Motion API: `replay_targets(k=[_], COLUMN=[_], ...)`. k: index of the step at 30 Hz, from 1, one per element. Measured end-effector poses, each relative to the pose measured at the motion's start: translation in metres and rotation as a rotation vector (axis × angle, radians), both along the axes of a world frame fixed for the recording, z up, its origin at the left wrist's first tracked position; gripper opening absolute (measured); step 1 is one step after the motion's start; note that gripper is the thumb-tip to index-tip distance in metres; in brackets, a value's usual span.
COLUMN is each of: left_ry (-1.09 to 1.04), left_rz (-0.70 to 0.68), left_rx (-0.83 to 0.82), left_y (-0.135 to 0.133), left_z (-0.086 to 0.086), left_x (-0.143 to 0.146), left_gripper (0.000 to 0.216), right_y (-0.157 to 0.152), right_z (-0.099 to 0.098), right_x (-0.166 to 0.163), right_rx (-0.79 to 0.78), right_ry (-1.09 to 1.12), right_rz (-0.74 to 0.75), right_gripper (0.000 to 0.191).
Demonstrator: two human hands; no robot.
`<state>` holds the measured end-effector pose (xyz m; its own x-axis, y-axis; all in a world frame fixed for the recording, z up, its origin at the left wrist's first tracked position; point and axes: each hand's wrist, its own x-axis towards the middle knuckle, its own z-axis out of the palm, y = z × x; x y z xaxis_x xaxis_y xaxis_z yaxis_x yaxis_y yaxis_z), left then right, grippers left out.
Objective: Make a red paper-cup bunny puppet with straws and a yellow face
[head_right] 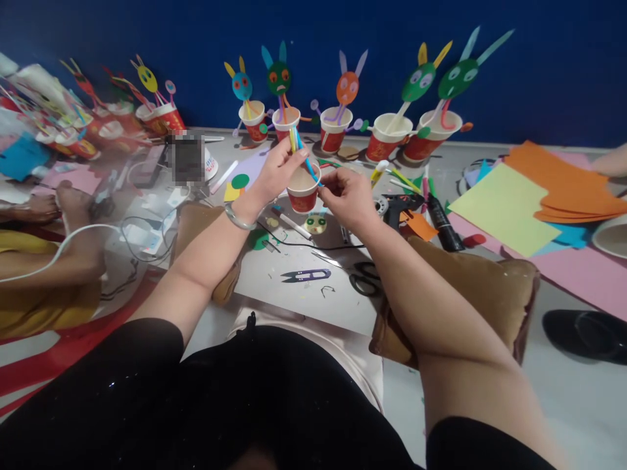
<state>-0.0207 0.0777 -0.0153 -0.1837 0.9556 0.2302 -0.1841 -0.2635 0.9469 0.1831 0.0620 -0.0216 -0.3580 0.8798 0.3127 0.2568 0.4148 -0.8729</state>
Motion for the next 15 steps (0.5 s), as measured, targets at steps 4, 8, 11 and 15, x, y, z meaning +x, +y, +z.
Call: replay_targets(k=[4, 8, 11, 15], left_ry=[0.013, 0.059, 0.140, 0.252], left_rz=[-0.146, -0.166, -0.164, -0.273], left_rx=[-0.031, 0.015, 0.038, 0.083], left_y=[-0.008, -0.006, -0.006, -0.010], left_z=[0.005, -0.001, -0.003, 0.003], left_x=[-0.001, -0.002, -0.005, -0.012], left_gripper=[0.023, 0.026, 0.032, 0.047], right_y=[-0.003, -0.006, -0.005, 0.000], right_z=[0.005, 0.012, 0.015, 0.010], right_x=[0.001, 0.006, 0.010, 0.011], right_rx=[0.003, 0.046, 0.100, 0.178], right_ry=[0.005, -0.066, -0.123, -0.071], right_rz=[0.001, 0.023, 0.061, 0.039], right_gripper=[0.017, 0.010, 0.008, 0.008])
